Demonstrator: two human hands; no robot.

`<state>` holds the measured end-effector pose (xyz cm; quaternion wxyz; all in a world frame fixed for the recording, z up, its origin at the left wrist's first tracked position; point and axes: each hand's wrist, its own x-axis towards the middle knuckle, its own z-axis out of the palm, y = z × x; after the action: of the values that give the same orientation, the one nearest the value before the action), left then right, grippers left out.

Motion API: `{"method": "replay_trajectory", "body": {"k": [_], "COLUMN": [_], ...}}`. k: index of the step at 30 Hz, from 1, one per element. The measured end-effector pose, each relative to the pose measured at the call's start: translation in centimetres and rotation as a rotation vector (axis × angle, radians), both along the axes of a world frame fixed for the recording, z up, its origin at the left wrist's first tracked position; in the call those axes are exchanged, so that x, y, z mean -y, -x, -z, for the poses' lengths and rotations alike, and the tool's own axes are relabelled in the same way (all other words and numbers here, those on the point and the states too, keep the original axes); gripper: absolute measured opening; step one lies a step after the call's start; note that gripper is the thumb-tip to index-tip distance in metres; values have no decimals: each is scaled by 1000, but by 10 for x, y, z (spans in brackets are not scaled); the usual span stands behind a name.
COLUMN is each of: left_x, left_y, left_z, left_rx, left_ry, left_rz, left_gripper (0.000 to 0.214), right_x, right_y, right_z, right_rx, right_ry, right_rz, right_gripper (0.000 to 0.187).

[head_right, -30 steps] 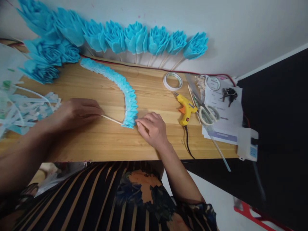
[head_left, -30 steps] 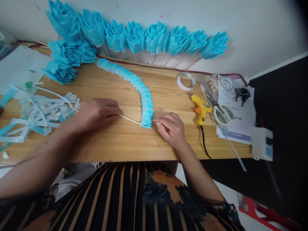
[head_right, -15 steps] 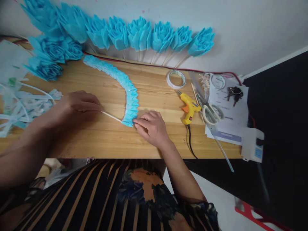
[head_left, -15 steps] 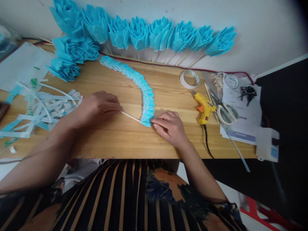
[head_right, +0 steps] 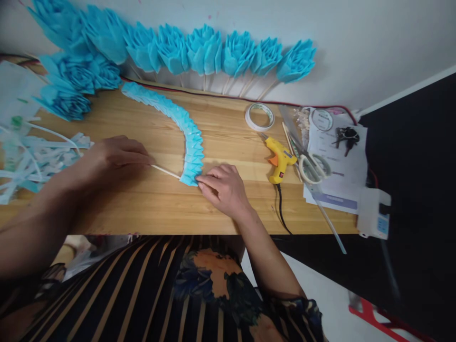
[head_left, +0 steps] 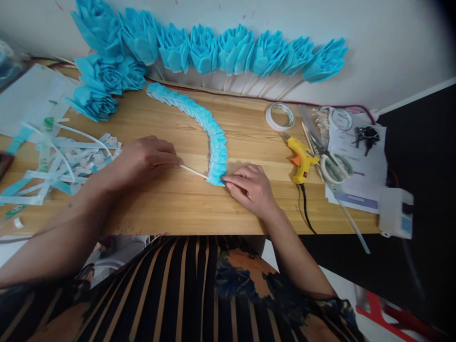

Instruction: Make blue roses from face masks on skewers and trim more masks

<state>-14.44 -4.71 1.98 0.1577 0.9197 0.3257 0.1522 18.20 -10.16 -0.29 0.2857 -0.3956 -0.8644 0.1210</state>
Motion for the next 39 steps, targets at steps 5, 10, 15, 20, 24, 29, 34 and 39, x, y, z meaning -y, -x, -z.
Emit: {"method": "replay_trajectory", "body": {"k": [5,10,15,20,24,29,34,39], "left_x": [1,6,6,5,6,6,5,7], "left_y": [-1,-3,-4,-4,-4,-6,-6,-9], "left_z": [-2,-9,-8,-4,-5,-6,-3,-3], "left_rx": [-2,-26,5,4,-17,-24,-13,32], "left_ry": [29,71,49,112,139,161,140,136], "left_rz": [-11,-4,-10,-19,-40,-40,-41,-83], "left_gripper": [33,33,40,41,41,40,40,29], "right_x": [4,6,4,3,-1,-8,-12,-14], "right_y": [-1,-1,-1,2,11,26,34,35], "right_z": [-5,-5,-4,-11,-19,-22,-18,-11], "right_rx": [-60,-107,-124,-71,46,188,218,157], "right_ry": [39,4,-39,-67,-82,-48,-68,-33], "right_rz": [32,60,50,9,-45,-33,-24,-2], "right_gripper": [16,16,17,22,28,34,30,28]}}
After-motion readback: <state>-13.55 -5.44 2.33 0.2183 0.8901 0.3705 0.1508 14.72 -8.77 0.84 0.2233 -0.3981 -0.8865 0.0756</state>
